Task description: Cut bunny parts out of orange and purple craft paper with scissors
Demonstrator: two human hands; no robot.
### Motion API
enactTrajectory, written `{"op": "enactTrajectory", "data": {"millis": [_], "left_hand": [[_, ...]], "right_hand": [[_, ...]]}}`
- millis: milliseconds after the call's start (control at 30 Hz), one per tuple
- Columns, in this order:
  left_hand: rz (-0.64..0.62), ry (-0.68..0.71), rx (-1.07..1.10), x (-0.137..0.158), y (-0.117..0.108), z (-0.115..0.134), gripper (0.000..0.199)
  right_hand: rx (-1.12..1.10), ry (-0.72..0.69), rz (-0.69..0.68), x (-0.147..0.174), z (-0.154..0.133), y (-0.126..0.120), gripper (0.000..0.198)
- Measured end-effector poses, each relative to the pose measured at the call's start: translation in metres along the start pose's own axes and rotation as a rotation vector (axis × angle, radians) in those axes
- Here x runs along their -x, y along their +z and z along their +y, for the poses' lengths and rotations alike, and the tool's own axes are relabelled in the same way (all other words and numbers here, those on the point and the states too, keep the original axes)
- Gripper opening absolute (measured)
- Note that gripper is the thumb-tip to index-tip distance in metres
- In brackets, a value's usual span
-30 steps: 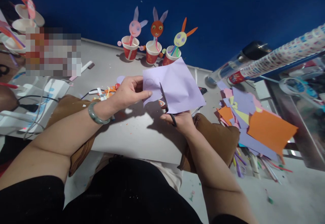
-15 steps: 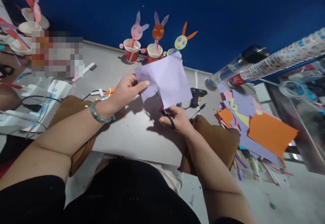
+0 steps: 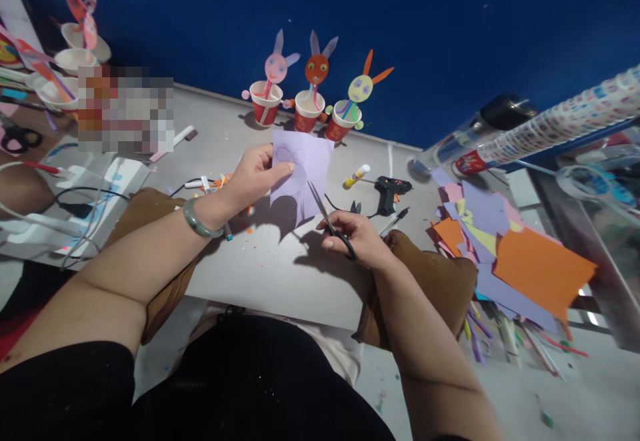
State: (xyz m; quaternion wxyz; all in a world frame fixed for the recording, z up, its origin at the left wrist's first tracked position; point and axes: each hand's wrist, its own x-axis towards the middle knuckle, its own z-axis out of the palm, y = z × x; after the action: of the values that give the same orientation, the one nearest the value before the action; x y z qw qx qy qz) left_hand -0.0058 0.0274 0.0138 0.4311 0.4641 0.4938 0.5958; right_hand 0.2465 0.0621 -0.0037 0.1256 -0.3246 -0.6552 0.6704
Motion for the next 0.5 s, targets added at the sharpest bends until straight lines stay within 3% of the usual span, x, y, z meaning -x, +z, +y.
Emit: {"op": "enactTrajectory", "data": {"millis": [500], "left_hand": [[-0.070, -0.066, 0.038, 0.0010, -0.0009, -0.0015, 0.015]], "right_hand": [[0.055, 0.036, 0.003, 0.0010, -0.0038, 0.0015, 0.056]]}}
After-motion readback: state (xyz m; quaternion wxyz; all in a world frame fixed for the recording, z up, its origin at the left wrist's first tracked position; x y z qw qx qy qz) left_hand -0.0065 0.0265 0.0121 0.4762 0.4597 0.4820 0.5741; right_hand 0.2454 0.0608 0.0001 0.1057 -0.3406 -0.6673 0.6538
